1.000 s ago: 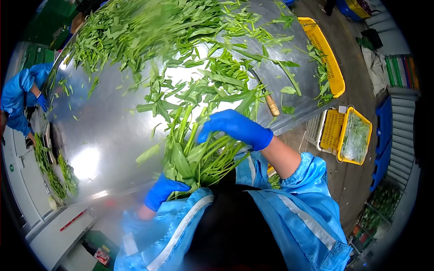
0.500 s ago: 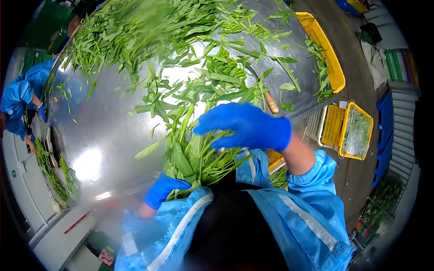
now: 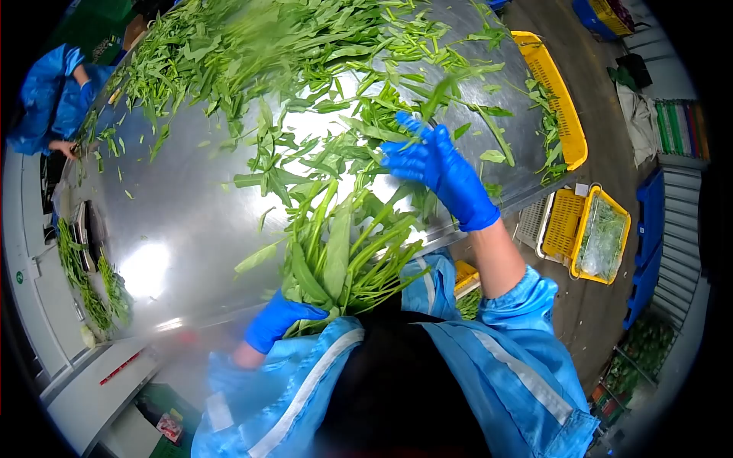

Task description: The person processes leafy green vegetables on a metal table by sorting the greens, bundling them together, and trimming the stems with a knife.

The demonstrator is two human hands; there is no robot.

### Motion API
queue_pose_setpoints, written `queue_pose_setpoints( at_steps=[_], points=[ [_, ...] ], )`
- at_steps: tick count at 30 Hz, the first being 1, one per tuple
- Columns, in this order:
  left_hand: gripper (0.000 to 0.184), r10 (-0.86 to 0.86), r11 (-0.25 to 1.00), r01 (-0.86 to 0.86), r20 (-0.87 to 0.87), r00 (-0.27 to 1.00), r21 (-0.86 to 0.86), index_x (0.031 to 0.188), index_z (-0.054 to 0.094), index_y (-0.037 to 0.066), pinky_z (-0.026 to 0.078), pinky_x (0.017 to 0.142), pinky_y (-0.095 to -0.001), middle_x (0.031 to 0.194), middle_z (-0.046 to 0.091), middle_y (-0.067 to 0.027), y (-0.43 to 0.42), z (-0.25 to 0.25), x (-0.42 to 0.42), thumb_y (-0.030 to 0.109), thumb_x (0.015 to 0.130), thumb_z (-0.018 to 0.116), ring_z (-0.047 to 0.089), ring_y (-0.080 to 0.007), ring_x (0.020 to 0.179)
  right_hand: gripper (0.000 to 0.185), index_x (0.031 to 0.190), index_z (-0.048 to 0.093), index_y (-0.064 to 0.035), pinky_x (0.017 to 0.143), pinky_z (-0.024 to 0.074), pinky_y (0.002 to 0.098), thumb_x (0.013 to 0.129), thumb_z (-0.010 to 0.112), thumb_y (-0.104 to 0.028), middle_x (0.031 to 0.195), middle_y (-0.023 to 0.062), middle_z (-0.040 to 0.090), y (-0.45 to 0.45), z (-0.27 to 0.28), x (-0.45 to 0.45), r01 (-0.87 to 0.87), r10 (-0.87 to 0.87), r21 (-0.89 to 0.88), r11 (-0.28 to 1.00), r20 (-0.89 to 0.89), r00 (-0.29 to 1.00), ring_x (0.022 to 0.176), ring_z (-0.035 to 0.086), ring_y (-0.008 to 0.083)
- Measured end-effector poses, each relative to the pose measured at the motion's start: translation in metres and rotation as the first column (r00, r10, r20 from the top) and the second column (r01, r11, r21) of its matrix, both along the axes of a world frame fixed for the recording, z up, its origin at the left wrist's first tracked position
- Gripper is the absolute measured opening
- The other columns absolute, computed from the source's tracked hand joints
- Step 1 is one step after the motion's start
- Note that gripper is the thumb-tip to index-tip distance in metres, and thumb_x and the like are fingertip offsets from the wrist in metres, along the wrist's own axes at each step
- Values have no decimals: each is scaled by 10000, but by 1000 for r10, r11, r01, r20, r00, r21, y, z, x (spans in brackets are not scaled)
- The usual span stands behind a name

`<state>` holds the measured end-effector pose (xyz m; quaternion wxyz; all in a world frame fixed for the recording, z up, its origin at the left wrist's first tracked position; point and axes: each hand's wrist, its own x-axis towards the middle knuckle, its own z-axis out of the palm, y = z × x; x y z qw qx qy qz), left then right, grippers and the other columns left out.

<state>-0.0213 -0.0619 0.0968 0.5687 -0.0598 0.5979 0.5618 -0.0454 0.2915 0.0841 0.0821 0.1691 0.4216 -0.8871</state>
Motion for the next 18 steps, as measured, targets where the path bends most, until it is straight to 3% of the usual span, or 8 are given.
queue_pose_setpoints(
  at_steps=[1,3,5,6,10,14,17,18],
  points=[
    [658,5,1000,-5,9,1000,-14,1314,384,-10,565,776,-361,1138,565,-173,1,1,1,-132,724,650,622,-252,939,568,1402,333,-145,891,462,329,928,476,-422,1193,121,581,4,-61,-12,-231,227,-9,973,224,948,1032,591,225],
    [656,-7,999,9,-57,998,41,1283,435,1,530,834,-340,1160,566,-127,15,11,-4,-103,693,702,597,-199,977,522,1291,483,-100,831,474,327,878,573,-406,1065,127,634,-28,-18,11,-252,446,691,678,-113,888,949,613,206],
    [661,-93,990,107,-154,984,88,1274,452,9,506,865,-328,1167,567,-104,23,16,-9,-89,679,724,585,-173,991,390,1001,641,-32,727,479,321,804,677,-367,871,129,660,-41,11,3,-488,617,721,492,107,780,803,618,171],
    [658,-39,994,51,-126,991,97,1265,463,10,496,875,-324,1160,573,-96,26,19,-8,-83,672,734,581,-166,994,354,739,639,-5,631,466,304,767,718,-350,721,121,635,-48,-3,4,-424,493,583,693,45,869,671,587,136],
    [624,48,995,-42,-63,997,94,1225,506,10,476,893,-314,1125,597,-78,30,24,-7,-68,658,755,575,-153,996,286,766,650,-3,576,463,265,810,678,-285,699,77,640,-39,-36,13,-245,317,666,705,14,948,635,580,95],
    [563,33,993,-26,-63,997,113,1177,548,8,470,890,-306,1089,621,-73,31,25,-7,-47,661,765,574,-145,987,277,920,672,-4,776,471,287,874,582,-262,878,57,662,-16,-15,5,-317,362,491,811,5,932,845,598,132],
    [536,-13,996,22,-98,995,88,1162,565,13,465,891,-310,1087,626,-67,28,21,-7,-25,669,770,573,-140,982,348,1045,622,-4,816,459,323,850,600,-292,948,83,666,24,-3,-1,-87,42,608,789,87,995,890,611,183],
    [526,-38,996,46,-107,993,72,1158,571,16,462,892,-311,1085,628,-64,27,20,-7,-17,672,772,573,-138,981,429,1147,552,-5,856,448,339,827,621,-283,1051,116,634,32,6,-7,-165,109,937,309,137,984,961,600,222]
  ],
)
